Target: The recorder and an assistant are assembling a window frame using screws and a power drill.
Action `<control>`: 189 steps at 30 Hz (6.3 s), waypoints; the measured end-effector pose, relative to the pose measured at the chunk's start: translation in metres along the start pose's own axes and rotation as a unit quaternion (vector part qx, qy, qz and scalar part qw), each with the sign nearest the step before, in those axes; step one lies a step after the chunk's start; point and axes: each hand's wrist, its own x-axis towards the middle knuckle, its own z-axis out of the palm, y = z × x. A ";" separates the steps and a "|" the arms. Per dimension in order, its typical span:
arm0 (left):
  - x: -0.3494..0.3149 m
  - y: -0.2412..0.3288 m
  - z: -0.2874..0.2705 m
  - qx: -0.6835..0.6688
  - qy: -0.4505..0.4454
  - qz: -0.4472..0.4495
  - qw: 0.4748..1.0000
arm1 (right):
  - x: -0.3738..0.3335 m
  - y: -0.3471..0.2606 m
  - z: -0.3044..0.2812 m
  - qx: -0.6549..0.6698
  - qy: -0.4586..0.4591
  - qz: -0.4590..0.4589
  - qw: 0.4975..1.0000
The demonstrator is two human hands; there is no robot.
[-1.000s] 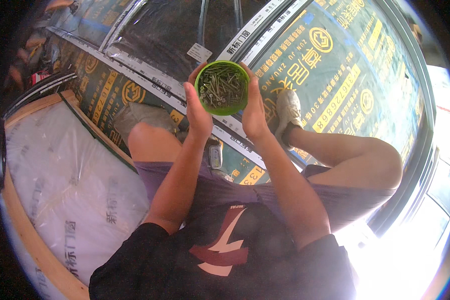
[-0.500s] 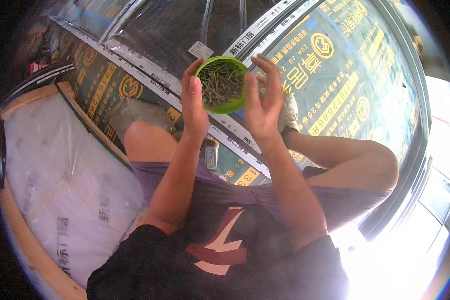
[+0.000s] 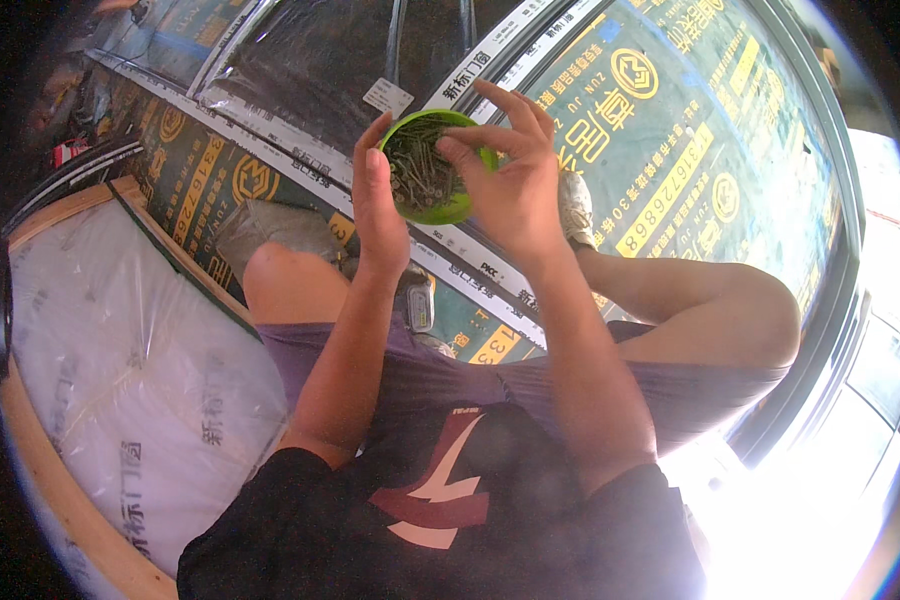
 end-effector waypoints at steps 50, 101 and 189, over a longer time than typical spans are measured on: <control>-0.010 -0.020 0.006 -0.196 0.031 -0.122 0.972 | -0.032 0.012 0.005 0.341 -0.084 0.365 0.862; -0.005 -0.002 0.006 -0.123 0.044 -0.036 0.991 | -0.013 -0.022 -0.036 0.530 0.021 0.387 0.754; 0.011 -0.102 -0.006 0.657 -0.081 0.141 0.736 | 0.146 0.027 0.283 0.018 -0.885 0.082 0.458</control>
